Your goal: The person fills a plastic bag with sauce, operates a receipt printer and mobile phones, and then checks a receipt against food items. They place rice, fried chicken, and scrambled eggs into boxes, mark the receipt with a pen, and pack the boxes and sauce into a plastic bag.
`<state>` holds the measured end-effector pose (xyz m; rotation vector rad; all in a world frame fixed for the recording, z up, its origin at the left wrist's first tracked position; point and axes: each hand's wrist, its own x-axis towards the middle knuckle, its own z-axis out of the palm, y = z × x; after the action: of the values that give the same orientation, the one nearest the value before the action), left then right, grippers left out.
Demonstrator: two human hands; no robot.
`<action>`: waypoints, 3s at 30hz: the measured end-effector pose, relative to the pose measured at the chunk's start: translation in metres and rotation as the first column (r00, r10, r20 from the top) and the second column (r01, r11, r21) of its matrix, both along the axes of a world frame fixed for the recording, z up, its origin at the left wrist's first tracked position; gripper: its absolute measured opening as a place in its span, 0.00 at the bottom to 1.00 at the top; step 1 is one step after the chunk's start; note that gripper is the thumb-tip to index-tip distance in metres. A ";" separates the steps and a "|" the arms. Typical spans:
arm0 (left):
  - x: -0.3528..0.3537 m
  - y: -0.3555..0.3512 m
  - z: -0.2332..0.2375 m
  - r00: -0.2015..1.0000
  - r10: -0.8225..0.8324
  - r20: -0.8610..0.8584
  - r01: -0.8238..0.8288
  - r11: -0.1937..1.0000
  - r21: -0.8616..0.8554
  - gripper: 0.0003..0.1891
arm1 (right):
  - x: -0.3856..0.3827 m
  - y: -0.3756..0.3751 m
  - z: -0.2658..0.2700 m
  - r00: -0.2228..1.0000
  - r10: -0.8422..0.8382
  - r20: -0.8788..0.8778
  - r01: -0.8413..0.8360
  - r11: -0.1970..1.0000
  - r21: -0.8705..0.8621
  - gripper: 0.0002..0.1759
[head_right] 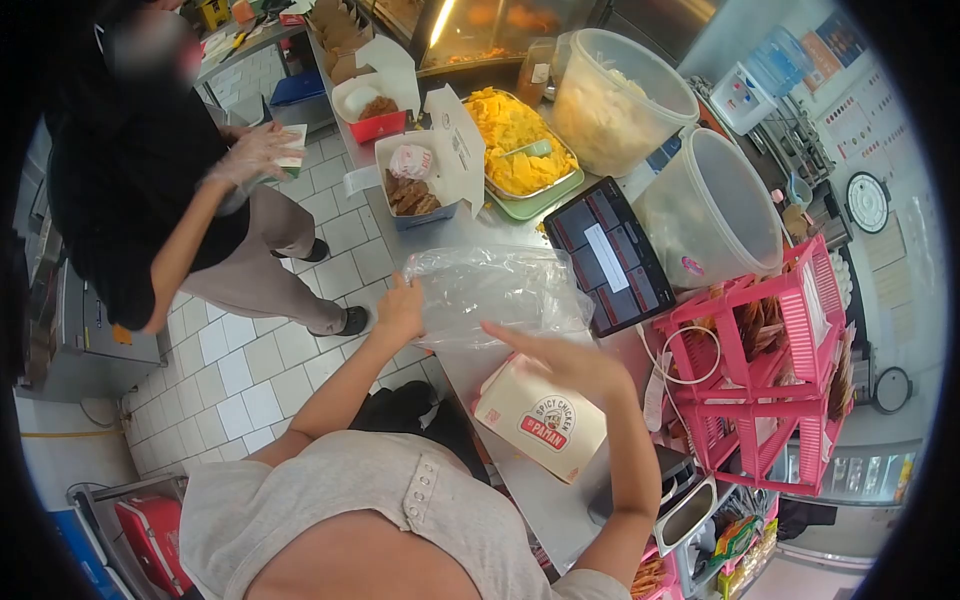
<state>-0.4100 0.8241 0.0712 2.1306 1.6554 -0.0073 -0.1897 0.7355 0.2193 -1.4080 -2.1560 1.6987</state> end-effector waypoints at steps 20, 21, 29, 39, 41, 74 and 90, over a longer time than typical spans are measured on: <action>0.017 0.013 -0.034 0.934 -0.113 0.339 0.130 0.991 -0.027 0.34 | -0.064 0.022 -0.004 0.995 -0.100 -0.001 0.085 0.837 0.540 0.63; 0.015 0.012 -0.036 0.886 -0.086 0.455 0.146 0.984 -0.098 0.35 | -0.065 0.039 -0.016 0.997 -0.069 -0.025 0.072 0.846 0.528 0.62; -0.023 0.031 -0.054 0.688 -0.438 0.579 0.313 0.898 0.308 0.48 | -0.022 0.065 -0.087 0.982 -0.036 0.185 -0.084 0.797 0.598 0.61; -0.012 0.022 0.025 0.945 -0.139 0.295 0.179 0.977 -0.114 0.47 | -0.008 0.067 -0.102 0.919 -0.138 0.370 -0.135 0.770 0.624 0.55; -0.009 0.021 0.032 0.940 -0.111 0.321 0.136 0.989 -0.056 0.47 | -0.008 0.064 -0.101 0.885 -0.123 0.449 -0.216 0.745 0.631 0.53; -0.006 0.037 -0.059 0.440 -0.063 0.896 0.502 0.845 -0.187 0.41 | -0.063 0.025 0.026 0.984 0.015 -0.178 0.077 0.864 0.498 0.59; -0.011 -0.001 0.060 0.775 -0.303 0.555 0.306 0.948 0.090 0.56 | 0.000 0.062 -0.054 0.945 -0.081 0.318 -0.150 0.755 0.639 0.54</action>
<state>-0.4209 0.8230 0.1307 2.0958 0.9543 0.4762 -0.1895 0.7974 0.1656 -1.4793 -2.5727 0.5699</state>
